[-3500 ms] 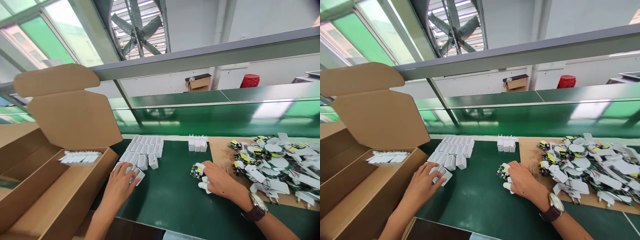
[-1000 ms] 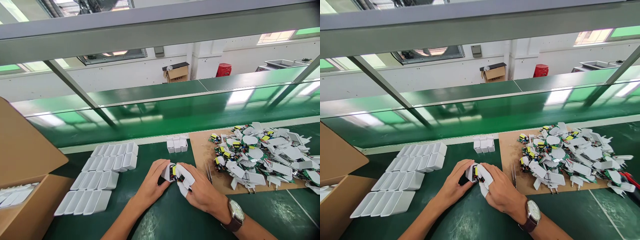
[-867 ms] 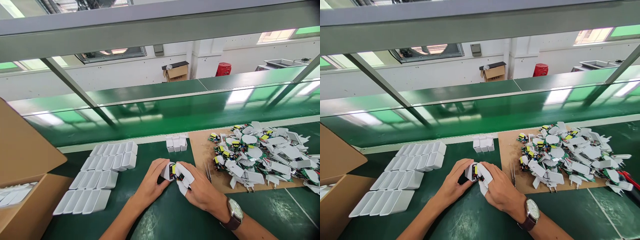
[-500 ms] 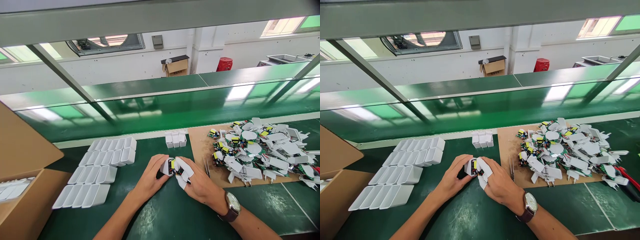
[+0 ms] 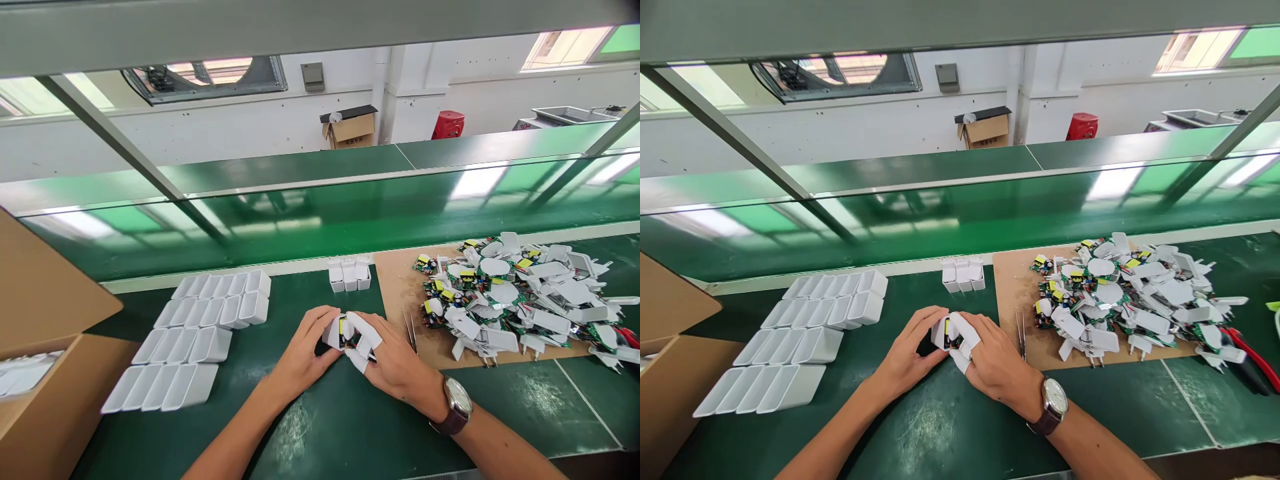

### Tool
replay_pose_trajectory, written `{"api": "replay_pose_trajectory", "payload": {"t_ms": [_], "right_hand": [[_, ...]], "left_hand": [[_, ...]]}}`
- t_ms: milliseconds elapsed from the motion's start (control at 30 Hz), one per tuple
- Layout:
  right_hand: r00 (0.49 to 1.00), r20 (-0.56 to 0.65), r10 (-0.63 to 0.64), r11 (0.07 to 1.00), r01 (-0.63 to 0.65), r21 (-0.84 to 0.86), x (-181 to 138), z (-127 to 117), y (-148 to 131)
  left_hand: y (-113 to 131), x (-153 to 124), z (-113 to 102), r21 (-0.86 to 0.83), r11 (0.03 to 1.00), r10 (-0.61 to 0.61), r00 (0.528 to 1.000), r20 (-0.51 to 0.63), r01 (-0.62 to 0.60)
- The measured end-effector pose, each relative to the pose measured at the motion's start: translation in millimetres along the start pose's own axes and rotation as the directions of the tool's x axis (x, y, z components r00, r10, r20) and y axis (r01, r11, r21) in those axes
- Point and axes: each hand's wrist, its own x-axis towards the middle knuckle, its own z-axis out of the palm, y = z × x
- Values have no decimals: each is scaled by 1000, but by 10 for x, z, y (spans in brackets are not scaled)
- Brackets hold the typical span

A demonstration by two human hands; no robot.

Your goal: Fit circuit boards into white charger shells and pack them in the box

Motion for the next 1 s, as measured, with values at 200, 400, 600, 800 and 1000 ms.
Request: {"api": "replay_pose_trajectory", "payload": {"t_ms": [200,400,600,800,1000], "right_hand": [[995,-80,51,992,-42,120,44,-44,-27],[997,-75,-1,999,4,40,62,-4,79],[987,127,-100,993,106,-44,121,62,191],[992,30,-126,991,128,-49,239,95,179],[988,4,-157,988,157,6,229,168,168]], "left_hand": [[-7,14,-32,-191,970,-116,977,178,150],[-118,1,-154,-343,919,-151,977,151,195],[-26,-8,-190,-610,700,-263,929,262,370],[-20,-45,-159,-646,696,-243,950,197,312],[-64,-39,-140,-544,807,-224,971,80,230]]}}
